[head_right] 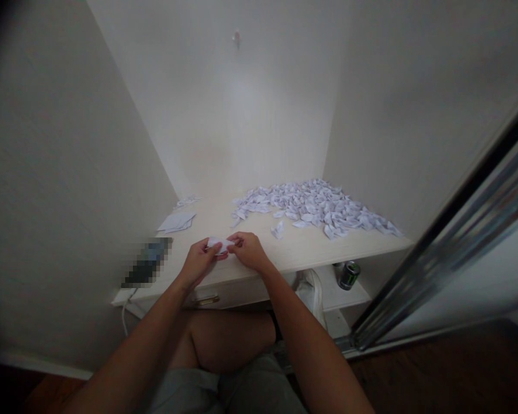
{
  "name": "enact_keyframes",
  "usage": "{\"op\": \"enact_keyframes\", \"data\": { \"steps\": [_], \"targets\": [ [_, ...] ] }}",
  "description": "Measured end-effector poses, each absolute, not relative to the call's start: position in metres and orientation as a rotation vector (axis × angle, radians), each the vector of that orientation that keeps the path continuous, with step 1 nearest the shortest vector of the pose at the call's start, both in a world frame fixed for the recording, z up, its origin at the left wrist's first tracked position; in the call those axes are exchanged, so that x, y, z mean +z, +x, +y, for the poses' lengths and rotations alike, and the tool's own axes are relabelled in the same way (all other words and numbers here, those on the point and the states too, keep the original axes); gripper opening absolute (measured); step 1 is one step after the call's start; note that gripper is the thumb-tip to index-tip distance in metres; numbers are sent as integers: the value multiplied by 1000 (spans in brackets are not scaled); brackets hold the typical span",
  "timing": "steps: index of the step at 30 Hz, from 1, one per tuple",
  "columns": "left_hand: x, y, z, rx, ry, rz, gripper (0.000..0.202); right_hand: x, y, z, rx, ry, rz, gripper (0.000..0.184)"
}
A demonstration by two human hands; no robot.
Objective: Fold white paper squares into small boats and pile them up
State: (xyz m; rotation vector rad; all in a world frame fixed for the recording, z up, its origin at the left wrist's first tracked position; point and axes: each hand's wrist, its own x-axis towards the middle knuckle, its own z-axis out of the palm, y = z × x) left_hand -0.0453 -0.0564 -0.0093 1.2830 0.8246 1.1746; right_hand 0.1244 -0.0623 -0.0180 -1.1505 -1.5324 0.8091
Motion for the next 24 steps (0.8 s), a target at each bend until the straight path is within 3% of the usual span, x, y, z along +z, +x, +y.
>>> {"op": "enact_keyframes", "data": {
  "steps": [9,21,24],
  "targets": [
    [-5,-51,-56,1133,1191,803,33,-18,128,-59,1025,-990,-1383,26],
    [-3,-51,-60,1210,1182,786,28,-9,127,-64,1018,-926,-1250,25],
    [-1,-51,-62,1280,1351,754,52,-9,128,-64,1026,-986,-1267,17]
  ]
}}
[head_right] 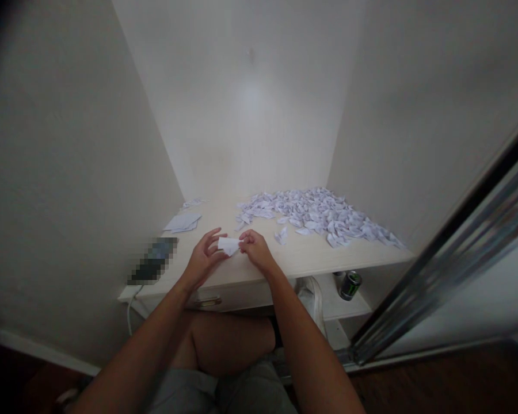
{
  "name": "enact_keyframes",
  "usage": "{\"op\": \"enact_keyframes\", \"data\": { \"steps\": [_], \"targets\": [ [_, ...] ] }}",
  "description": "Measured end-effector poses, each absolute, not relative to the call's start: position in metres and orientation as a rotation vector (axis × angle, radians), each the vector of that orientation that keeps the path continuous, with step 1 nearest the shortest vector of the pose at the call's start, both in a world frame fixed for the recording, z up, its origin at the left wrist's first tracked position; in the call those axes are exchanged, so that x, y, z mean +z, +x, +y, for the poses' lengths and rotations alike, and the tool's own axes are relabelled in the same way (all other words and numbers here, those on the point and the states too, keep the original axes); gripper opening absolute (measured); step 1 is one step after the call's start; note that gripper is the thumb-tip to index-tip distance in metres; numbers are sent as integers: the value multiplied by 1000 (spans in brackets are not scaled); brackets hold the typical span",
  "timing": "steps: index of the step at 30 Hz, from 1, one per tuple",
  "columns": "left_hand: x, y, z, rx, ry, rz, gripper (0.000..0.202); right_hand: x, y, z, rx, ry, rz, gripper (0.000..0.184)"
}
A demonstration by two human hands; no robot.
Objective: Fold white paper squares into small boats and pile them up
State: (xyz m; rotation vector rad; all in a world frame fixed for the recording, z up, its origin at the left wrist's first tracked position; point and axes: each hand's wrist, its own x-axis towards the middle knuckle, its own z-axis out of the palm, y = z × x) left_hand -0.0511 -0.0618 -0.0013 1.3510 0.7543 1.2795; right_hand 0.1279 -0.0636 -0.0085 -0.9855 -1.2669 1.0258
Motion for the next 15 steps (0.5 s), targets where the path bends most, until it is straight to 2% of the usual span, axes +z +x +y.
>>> {"op": "enact_keyframes", "data": {
  "steps": [2,5,6,11,15],
  "targets": [
    [0,-51,-63,1287,1558,765,47,-8,128,-63,1028,-1014,-1277,14],
    [0,-52,-63,1279,1655,827,19,-7,128,-63,1047,-1028,-1305,13],
    [-1,-52,-63,1282,1629,841,16,-5,128,-63,1047,-1036,-1320,13],
    [-6,-51,-60,1268,1512,859,28,1,127,-69,938,-1041,-1434,26],
    [-9,-50,-59,1184,1444,844,32,-2,125,-70,932,-998,-1554,22]
  ]
}}
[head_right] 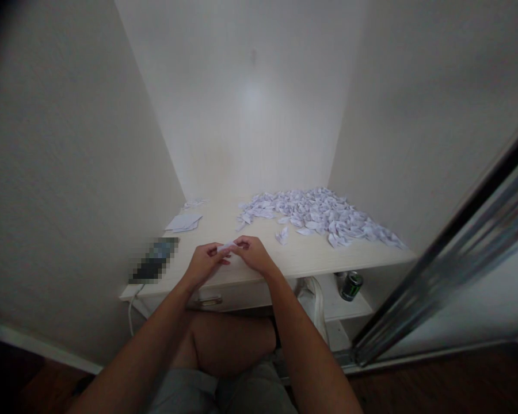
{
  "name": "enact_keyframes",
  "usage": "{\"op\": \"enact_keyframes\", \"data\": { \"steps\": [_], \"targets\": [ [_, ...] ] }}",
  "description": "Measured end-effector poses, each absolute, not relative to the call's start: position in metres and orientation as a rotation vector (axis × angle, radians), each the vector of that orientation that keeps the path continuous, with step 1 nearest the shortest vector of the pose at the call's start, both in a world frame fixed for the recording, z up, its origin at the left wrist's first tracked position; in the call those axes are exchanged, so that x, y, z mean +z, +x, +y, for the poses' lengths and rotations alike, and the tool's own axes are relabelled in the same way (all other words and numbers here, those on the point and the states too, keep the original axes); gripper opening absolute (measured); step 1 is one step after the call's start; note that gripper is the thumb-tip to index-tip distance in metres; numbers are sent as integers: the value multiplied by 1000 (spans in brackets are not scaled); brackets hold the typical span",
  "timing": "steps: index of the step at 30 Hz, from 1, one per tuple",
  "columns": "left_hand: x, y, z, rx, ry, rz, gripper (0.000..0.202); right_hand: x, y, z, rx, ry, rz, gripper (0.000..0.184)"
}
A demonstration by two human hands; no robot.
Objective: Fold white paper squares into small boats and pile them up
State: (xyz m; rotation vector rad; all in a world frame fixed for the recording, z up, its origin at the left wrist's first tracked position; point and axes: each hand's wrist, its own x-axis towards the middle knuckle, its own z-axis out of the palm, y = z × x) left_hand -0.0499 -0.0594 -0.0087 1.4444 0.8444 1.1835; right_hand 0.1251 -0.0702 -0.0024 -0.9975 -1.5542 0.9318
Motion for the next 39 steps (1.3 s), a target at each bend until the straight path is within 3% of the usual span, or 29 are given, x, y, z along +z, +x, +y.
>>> {"op": "enact_keyframes", "data": {
  "steps": [11,25,33,39],
  "targets": [
    [-2,-54,-59,1193,1272,791,34,-6,126,-68,843,-1077,-1482,10],
    [-7,-51,-60,1209,1331,892,33,-4,126,-72,702,-1146,-1551,12],
    [-5,-54,-59,1342,1189,875,36,-1,131,-72,1200,-969,-1219,46],
    [-4,-54,-60,1377,1139,852,38,1,136,-74,1297,-927,-1249,28]
  ]
}}
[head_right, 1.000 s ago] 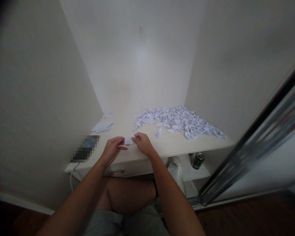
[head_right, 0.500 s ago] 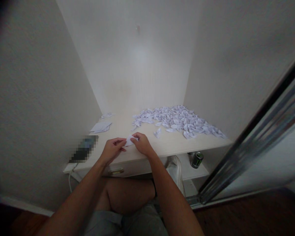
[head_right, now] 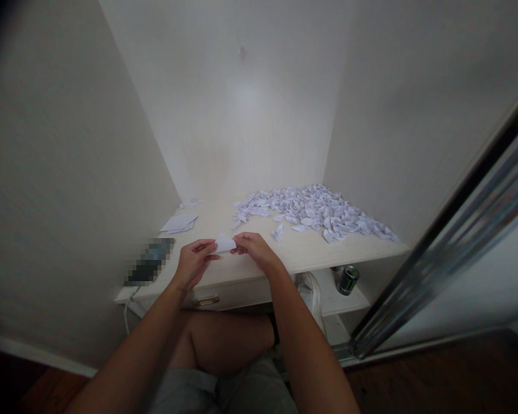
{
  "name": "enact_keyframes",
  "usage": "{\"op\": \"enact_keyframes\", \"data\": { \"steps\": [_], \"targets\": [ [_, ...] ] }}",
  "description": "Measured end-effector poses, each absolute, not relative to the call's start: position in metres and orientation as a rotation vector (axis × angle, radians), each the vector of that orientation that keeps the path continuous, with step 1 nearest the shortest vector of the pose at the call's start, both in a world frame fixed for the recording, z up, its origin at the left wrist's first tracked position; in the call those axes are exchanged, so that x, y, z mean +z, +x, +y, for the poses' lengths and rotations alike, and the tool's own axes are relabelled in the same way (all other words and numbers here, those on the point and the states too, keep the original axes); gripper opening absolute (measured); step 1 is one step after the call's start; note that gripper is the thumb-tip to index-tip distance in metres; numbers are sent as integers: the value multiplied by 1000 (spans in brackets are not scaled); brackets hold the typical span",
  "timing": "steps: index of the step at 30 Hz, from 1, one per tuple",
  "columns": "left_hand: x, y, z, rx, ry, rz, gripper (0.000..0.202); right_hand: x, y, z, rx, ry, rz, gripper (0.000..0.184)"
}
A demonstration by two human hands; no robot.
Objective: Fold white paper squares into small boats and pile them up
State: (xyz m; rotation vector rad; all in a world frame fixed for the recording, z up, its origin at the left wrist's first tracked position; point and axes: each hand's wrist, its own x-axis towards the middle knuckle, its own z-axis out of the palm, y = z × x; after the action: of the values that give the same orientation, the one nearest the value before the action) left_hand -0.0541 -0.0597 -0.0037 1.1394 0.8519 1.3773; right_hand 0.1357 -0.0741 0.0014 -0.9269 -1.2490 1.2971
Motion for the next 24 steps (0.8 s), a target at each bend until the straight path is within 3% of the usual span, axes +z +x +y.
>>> {"op": "enact_keyframes", "data": {
  "steps": [18,24],
  "targets": [
    [-3,-52,-62,1400,1305,864,36,-4,132,-72,1073,-1023,-1310,17],
    [1,-54,-64,1415,1556,908,24,3,133,-75,1090,-1070,-1255,15]
  ]
}}
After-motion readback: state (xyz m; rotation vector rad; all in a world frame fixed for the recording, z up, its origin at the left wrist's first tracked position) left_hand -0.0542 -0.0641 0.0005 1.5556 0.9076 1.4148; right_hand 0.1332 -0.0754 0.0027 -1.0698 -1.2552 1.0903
